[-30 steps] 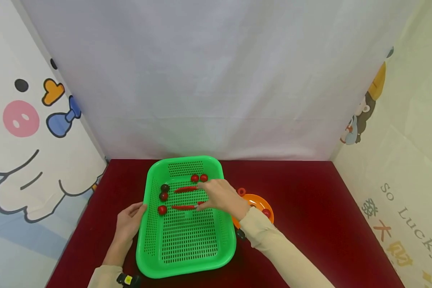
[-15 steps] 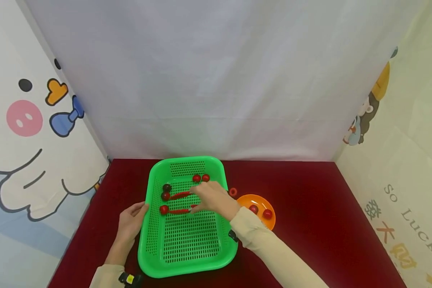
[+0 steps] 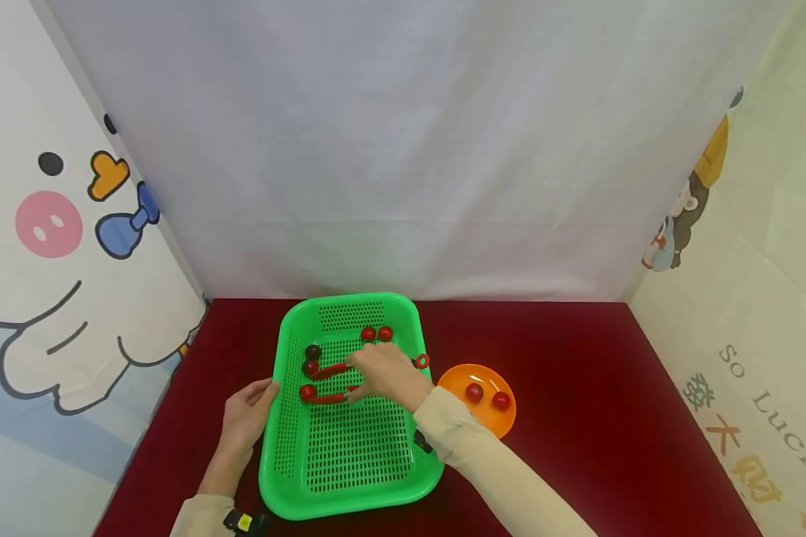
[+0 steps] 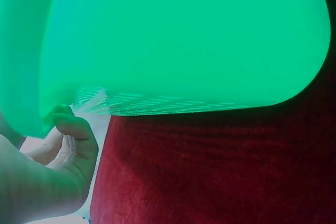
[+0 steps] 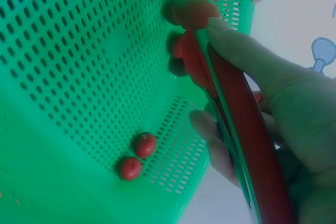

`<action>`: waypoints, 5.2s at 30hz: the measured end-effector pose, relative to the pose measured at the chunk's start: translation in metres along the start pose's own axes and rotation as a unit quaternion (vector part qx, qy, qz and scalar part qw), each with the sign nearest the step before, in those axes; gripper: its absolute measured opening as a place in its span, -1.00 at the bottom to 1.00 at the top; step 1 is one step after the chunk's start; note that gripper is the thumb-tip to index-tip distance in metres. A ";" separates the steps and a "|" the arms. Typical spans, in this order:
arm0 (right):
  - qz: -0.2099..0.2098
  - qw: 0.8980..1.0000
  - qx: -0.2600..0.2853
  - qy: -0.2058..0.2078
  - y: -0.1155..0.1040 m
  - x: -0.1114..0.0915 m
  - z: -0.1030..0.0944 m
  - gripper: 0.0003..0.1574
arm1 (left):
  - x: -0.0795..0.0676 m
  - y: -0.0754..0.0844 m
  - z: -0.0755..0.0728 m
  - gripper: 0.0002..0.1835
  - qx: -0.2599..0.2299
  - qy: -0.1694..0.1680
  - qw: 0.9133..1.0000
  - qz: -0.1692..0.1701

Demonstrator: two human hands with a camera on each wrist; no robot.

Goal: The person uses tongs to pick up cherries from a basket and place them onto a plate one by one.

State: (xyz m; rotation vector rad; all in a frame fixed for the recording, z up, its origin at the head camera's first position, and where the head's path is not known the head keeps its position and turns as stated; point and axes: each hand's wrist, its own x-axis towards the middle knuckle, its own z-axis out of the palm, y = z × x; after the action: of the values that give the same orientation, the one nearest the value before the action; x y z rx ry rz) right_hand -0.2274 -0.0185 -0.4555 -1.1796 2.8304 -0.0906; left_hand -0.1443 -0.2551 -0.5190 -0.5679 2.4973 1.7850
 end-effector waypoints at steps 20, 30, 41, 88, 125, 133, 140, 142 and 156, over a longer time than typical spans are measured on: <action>0.003 1.000 0.014 -0.002 0.002 0.006 0.016 -0.43 | 0.000 0.000 0.003 -0.47 -0.021 -0.003 1.000 -0.003; 0.003 1.000 0.020 0.004 0.006 0.000 0.014 -0.49 | 0.001 -0.003 0.001 -0.46 -0.025 -0.002 1.000 -0.005; 0.007 0.999 0.032 0.012 0.011 -0.013 0.004 -0.37 | 0.002 -0.005 0.001 -0.45 -0.018 -0.002 1.000 -0.007; 0.013 0.972 0.129 0.197 0.059 -0.102 0.022 -0.27 | 0.001 -0.004 0.000 -0.41 -0.009 -0.004 1.000 -0.011; 0.031 0.907 0.140 0.395 0.083 -0.167 0.062 -0.25 | 0.002 -0.005 0.001 -0.41 -0.032 -0.010 0.999 -0.006; 0.030 0.889 0.146 0.433 0.085 -0.181 0.067 -0.17 | 0.002 -0.006 0.002 -0.42 -0.026 -0.009 1.000 -0.008; 0.055 0.883 0.164 0.436 0.088 -0.194 0.071 -0.20 | 0.003 -0.006 0.001 -0.40 -0.020 -0.008 1.000 -0.011; 0.063 0.882 0.169 0.435 0.089 -0.198 0.072 -0.24 | 0.003 -0.007 0.001 -0.40 -0.017 -0.008 1.000 -0.012; 0.104 0.884 0.153 0.429 0.095 -0.226 0.083 -0.26 | 0.002 -0.006 0.001 -0.41 -0.033 -0.011 0.999 -0.010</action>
State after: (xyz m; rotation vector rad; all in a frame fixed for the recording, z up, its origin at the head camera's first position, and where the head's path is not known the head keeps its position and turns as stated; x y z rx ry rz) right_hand -0.1283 0.2073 -0.5358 -0.8860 3.4106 -1.2927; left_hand -0.1440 -0.2561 -0.5257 -0.5701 2.4171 1.8627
